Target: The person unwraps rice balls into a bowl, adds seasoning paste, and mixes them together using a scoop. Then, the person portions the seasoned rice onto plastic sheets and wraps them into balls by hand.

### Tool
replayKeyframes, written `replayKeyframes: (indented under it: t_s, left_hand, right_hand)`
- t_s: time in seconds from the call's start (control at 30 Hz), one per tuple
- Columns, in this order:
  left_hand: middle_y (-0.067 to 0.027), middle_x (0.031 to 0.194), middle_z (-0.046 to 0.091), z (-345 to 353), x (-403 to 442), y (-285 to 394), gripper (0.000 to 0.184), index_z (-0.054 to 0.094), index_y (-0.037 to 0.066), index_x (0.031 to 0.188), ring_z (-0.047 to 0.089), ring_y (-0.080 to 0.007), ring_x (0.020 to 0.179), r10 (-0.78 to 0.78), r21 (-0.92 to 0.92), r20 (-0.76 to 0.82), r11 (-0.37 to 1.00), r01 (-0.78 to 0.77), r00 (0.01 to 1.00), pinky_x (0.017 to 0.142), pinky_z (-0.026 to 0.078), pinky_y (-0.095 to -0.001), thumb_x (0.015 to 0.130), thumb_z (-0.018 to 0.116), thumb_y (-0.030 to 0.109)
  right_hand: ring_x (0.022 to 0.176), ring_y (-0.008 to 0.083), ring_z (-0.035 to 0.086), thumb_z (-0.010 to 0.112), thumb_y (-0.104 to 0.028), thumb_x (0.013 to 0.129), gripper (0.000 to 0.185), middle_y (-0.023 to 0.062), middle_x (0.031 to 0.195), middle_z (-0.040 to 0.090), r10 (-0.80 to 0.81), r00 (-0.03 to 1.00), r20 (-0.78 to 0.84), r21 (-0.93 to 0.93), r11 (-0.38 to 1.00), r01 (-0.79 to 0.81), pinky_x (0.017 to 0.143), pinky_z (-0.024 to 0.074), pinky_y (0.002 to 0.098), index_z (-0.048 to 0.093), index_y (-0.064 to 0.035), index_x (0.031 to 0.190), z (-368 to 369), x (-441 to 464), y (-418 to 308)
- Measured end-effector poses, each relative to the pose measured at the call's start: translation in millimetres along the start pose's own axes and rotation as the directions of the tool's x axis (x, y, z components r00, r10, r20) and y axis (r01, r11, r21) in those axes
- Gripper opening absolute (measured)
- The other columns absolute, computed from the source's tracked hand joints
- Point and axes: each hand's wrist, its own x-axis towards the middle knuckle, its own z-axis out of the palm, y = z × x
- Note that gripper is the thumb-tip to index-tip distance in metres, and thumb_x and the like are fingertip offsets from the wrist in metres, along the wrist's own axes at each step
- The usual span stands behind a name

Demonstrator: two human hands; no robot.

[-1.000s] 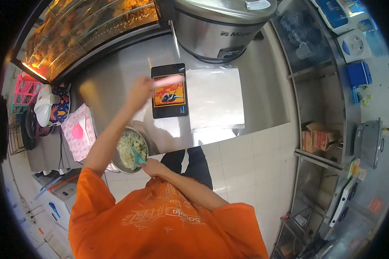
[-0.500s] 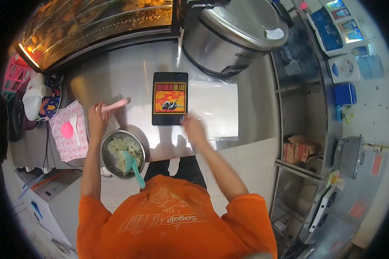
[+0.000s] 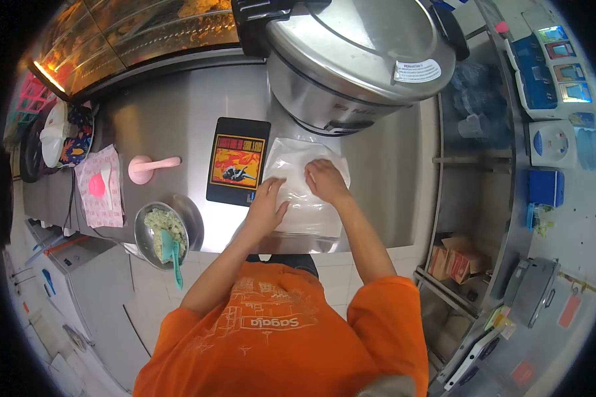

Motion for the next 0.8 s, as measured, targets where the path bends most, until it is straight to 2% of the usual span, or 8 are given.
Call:
replayKeyframes:
  t_s: [0.07,0.2,0.23,0.43,0.53,0.67,0.7,0.8]
  left_hand:
    - [-0.0228,0.140,0.042,21,18,-1,0.067,0.042,0.004,0.140,0.044,-0.0413,0.127,-0.023,0.085,-0.043,0.996,0.027,0.999,0.106,0.040,-0.0443,0.081,0.072,0.010]
    - [-0.0239,0.142,0.038,36,33,-2,0.074,0.036,0.001,0.143,0.041,-0.0427,0.129,-0.145,0.207,-0.056,0.966,0.153,0.988,0.108,0.038,-0.0453,0.079,0.073,0.009]
    - [-0.0239,0.142,0.038,35,30,-3,0.074,0.036,0.001,0.143,0.041,-0.0427,0.129,-0.155,0.200,-0.079,0.965,0.167,0.985,0.107,0.038,-0.0454,0.079,0.073,0.009]
    - [-0.0248,0.138,0.040,29,5,-9,0.067,0.040,-0.001,0.138,0.046,-0.0430,0.123,-0.250,0.111,-0.130,0.958,0.264,0.959,0.105,0.040,-0.0455,0.080,0.072,0.009]
    - [-0.0239,0.133,0.042,24,-35,-11,0.065,0.042,-0.002,0.135,0.049,-0.0418,0.118,-0.362,0.103,-0.141,0.920,0.378,0.921,0.101,0.043,-0.0452,0.080,0.073,0.010]
    - [-0.0220,0.124,0.048,32,-87,-27,0.064,0.043,-0.002,0.133,0.057,-0.0359,0.106,-0.530,0.060,-0.249,0.827,0.559,0.811,0.089,0.050,-0.0428,0.080,0.074,0.013]
    - [-0.0184,0.108,0.056,38,-88,-32,0.054,0.051,-0.001,0.125,0.061,-0.0299,0.092,-0.536,-0.013,-0.293,0.831,0.557,0.792,0.080,0.053,-0.0397,0.080,0.076,0.013]
    - [-0.0142,0.096,0.060,52,-84,-60,0.040,0.058,-0.001,0.114,0.062,-0.0226,0.084,-0.504,-0.030,-0.220,0.859,0.511,0.835,0.075,0.052,-0.0340,0.082,0.076,0.014]
  right_hand:
    - [0.095,0.0413,0.062,0.056,-0.012,0.090,0.011,0.0190,0.103,0.066,0.145,0.961,0.234,0.117,0.977,-0.176,0.081,0.0486,0.0497,0.060,-0.0024,0.087,-13,-2,-4]
    - [0.100,0.0408,0.063,0.058,-0.019,0.092,0.033,0.0207,0.119,0.061,0.323,0.946,0.010,-0.110,0.941,-0.320,0.086,0.0521,0.0476,0.058,-0.0051,0.122,-8,27,21]
    - [0.106,0.0374,0.063,0.069,-0.026,0.086,0.056,0.0180,0.122,0.059,0.324,0.942,0.086,-0.218,0.929,-0.300,0.090,0.0524,0.0443,0.051,-0.0058,0.135,-11,35,20]
    - [0.112,0.0334,0.061,0.081,-0.032,0.073,0.057,0.0150,0.120,0.061,0.120,0.974,0.192,-0.293,0.954,-0.060,0.092,0.0507,0.0435,0.061,-0.0050,0.119,-19,59,21]
    - [0.110,0.0339,0.061,0.078,-0.032,0.077,0.041,0.0169,0.113,0.066,0.170,0.916,0.364,-0.290,0.955,-0.062,0.092,0.0497,0.0441,0.067,-0.0051,0.106,-15,68,25]
    - [0.103,0.0361,0.063,0.069,-0.032,0.086,0.031,0.0194,0.104,0.068,0.201,0.904,0.378,-0.164,0.975,-0.148,0.089,0.0491,0.0455,0.068,-0.0049,0.101,-5,45,29]
    - [0.100,0.0372,0.063,0.066,-0.032,0.088,0.031,0.0201,0.103,0.068,0.178,0.921,0.347,-0.129,0.981,-0.141,0.087,0.0491,0.0462,0.068,-0.0044,0.101,-9,38,30]
    - [0.095,0.0398,0.064,0.062,-0.034,0.092,0.033,0.0219,0.100,0.067,0.113,0.922,0.369,0.055,0.988,-0.143,0.082,0.0487,0.0486,0.066,-0.0022,0.099,-47,15,20]
